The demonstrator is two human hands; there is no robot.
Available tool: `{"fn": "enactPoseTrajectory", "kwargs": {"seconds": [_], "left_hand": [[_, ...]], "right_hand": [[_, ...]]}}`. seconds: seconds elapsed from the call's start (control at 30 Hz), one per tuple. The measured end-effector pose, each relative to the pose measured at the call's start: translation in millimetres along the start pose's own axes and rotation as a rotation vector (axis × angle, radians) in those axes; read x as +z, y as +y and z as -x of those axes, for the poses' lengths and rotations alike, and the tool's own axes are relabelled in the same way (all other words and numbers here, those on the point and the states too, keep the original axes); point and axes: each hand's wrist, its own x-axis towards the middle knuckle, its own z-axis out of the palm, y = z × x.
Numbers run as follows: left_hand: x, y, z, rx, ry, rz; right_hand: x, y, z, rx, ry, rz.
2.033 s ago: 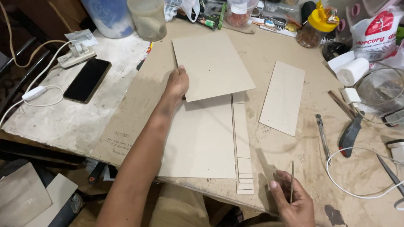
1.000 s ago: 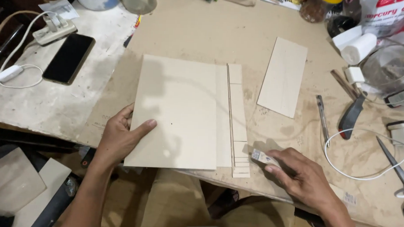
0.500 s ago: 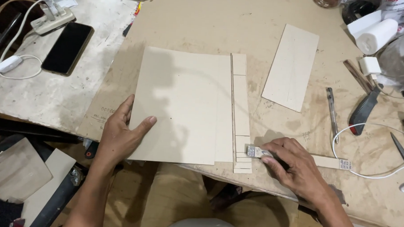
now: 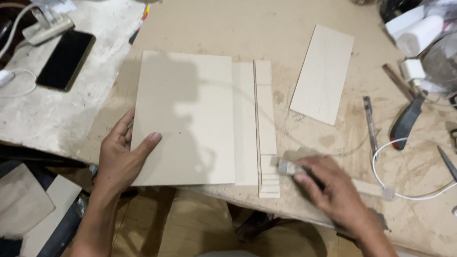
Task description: Marking and cutting cardboard pieces using a ruler and a utility knife on a workbench.
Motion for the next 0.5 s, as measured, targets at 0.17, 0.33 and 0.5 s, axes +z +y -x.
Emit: {"fn": "enactPoseTrajectory", "kwargs": {"seconds": [0.17, 0.33, 0.5], "left_hand": [[-1, -4, -3, -0.024, 0.055, 0.145], [0, -15, -9, -0.044, 0.072, 0.192], [-5, 3, -5, -0.166, 0.087, 0.207]], "right_hand": [[9, -22, 2, -0.119, -0.068, 0.028], [22, -14, -7, -0.195, -0.009, 0.034], [21, -21, -19, -0.236, 0.003, 0.026]]}}
